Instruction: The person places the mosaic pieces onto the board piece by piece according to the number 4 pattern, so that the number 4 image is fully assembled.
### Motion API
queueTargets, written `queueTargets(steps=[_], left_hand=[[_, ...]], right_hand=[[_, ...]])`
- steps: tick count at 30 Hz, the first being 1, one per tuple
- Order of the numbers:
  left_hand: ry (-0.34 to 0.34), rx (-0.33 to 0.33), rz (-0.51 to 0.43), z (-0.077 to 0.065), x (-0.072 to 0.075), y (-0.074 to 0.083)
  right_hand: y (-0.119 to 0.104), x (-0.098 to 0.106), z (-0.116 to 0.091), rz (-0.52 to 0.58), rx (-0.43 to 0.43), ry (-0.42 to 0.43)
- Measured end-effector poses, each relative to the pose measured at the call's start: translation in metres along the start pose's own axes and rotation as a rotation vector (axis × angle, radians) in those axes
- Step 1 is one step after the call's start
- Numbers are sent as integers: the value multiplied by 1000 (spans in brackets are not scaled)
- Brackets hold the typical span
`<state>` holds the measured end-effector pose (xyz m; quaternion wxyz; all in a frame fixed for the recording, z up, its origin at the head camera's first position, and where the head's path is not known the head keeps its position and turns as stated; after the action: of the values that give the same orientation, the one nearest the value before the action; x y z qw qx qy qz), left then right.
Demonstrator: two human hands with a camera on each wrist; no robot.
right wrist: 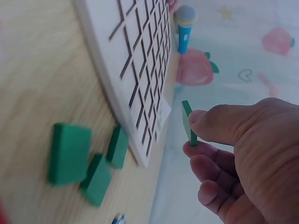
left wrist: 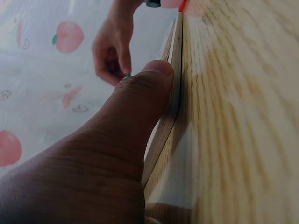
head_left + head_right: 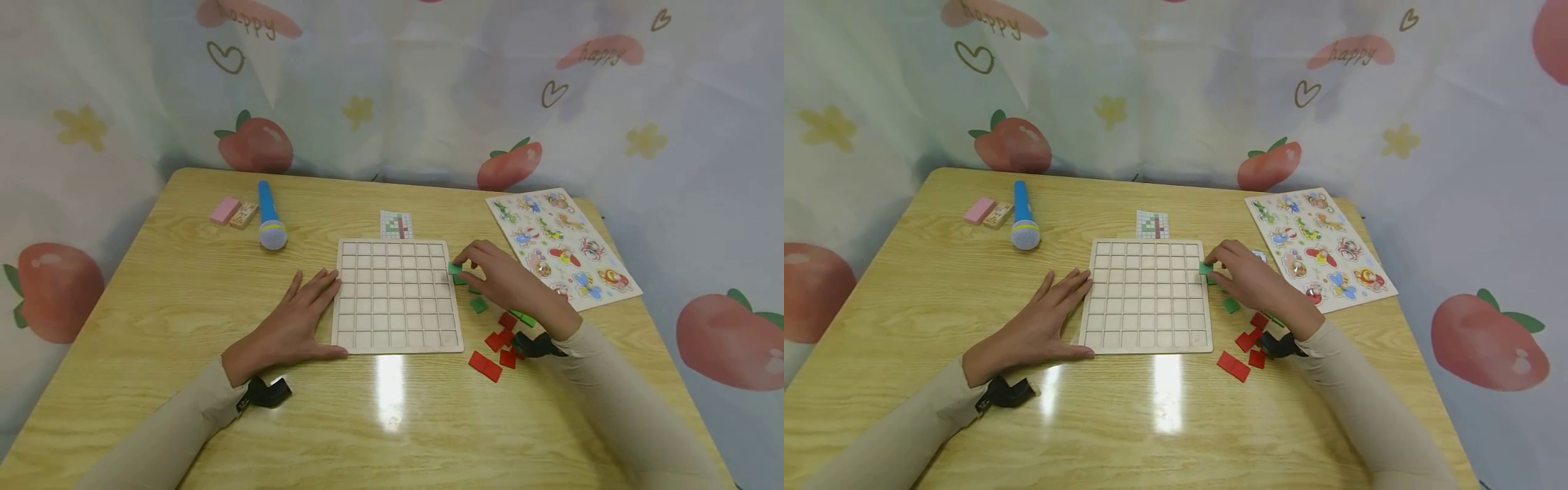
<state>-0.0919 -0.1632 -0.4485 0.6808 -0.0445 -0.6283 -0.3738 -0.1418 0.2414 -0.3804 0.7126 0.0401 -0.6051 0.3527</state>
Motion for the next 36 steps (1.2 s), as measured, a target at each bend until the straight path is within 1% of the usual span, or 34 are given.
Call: queueTargets(steps=[3, 6, 11, 15, 19, 26, 31, 36], left_hand=[[-3, 0, -8, 0, -1, 0], [-10, -1, -17, 1, -1, 0], [-13, -10, -3, 2, -2, 0], [-18, -10, 2, 3, -2, 0], [-19, -11, -5, 3, -2, 0], [-11, -14, -2, 2, -1, 0], [-10, -9, 1, 1, 0, -2], [-13, -1, -1, 0, 2, -3]], right_hand=[[-6, -6, 20, -3, 35, -19], [-10, -12, 36, -2, 46, -47], [-10, -22, 58, -16, 28, -95], [-7, -32, 71, -17, 19, -125], [-4, -40, 79, 9, 13, -143], [-4, -48, 86, 31, 17, -140], [-6, -53, 91, 52, 31, -148], [-7, -58, 95, 43, 50, -156]])
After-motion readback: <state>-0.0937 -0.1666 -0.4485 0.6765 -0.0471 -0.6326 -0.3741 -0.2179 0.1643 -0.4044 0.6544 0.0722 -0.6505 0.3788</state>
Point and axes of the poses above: each hand's wrist, its own z-axis towards the middle knuckle, its own x-axis out of the back of the hand, y = z × x, the point moved 1 cm from there along z, towards the middle knuckle, and after that the axes turned 11 degrees about y, right-handed, at the moved point
